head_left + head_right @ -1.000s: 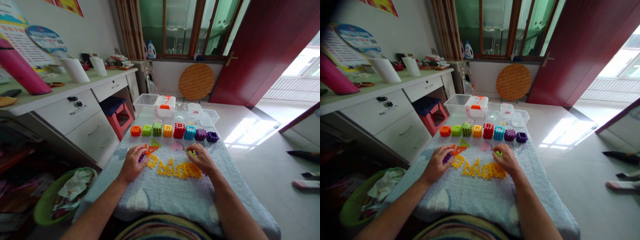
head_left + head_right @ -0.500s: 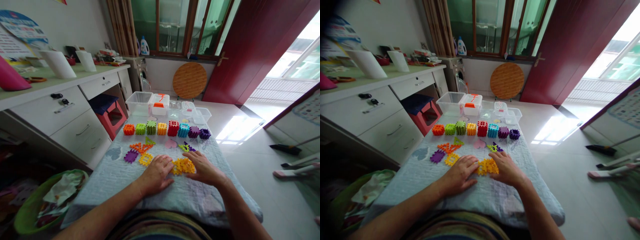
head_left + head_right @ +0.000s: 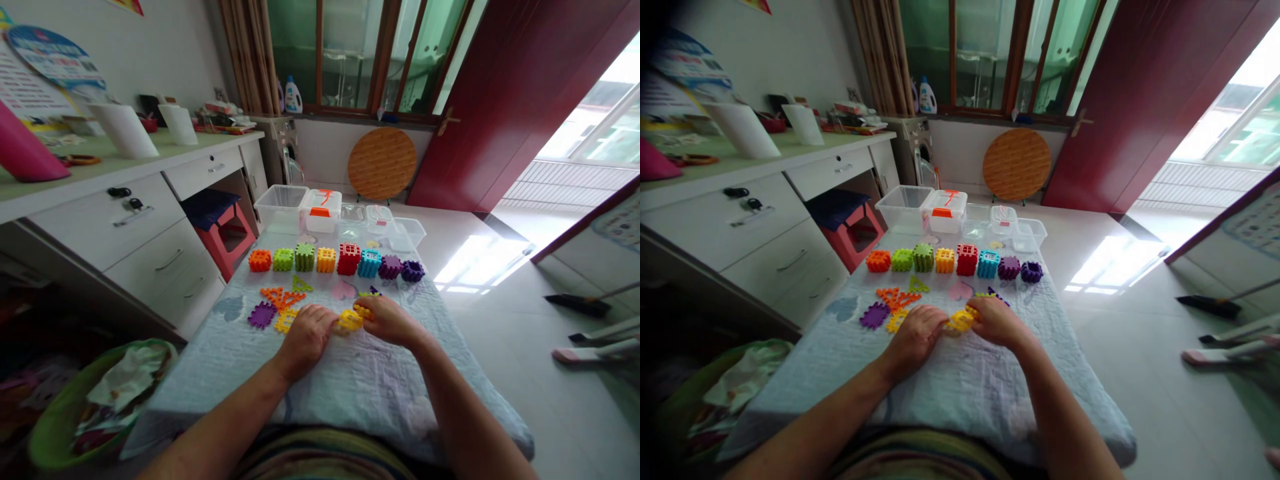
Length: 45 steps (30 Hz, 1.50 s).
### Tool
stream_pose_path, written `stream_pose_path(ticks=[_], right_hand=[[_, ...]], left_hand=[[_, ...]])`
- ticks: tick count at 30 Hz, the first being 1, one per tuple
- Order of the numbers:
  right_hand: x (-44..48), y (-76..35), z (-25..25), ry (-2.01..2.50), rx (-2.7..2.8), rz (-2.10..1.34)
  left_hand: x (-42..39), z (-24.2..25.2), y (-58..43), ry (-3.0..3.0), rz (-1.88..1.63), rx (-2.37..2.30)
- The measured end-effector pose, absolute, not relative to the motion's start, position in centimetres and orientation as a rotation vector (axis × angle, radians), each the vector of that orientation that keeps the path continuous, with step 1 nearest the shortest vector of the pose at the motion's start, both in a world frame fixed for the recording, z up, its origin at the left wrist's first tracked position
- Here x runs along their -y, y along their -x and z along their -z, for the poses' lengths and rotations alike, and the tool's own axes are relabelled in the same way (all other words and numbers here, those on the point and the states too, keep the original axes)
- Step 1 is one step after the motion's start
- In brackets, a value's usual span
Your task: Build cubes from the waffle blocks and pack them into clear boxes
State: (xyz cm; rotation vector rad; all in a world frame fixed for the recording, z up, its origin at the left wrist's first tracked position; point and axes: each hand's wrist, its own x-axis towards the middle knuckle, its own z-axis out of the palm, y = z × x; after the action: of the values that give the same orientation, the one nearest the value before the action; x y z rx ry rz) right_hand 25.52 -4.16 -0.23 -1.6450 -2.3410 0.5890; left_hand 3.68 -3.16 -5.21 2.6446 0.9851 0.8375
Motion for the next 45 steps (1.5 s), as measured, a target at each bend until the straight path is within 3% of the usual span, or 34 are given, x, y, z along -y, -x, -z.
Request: stream_pose_path(ticks=[6, 27, 36, 45], right_hand=[[2.7, -25.1, 2.0, 1.647, 1.99, -0.675], [2.7, -25.9, 5.0, 1.504, 1.7, -0.512], [2.3, -25.4, 5.0, 1.241, 1.372, -1.07], [2.2, -25.5, 5.1, 1.3, 1.284, -0.995]], left_hand=[[2.3, 5.2, -2.9, -2.414, -1.075, -1.17], [2.4, 5.1, -2.6, -2.439, -1.112, -1.307], [2.3, 5.0, -2.4, -2.396, -1.166, -1.297], [2.3, 5.2, -2.3, -2.422, -0.949, -1.336]])
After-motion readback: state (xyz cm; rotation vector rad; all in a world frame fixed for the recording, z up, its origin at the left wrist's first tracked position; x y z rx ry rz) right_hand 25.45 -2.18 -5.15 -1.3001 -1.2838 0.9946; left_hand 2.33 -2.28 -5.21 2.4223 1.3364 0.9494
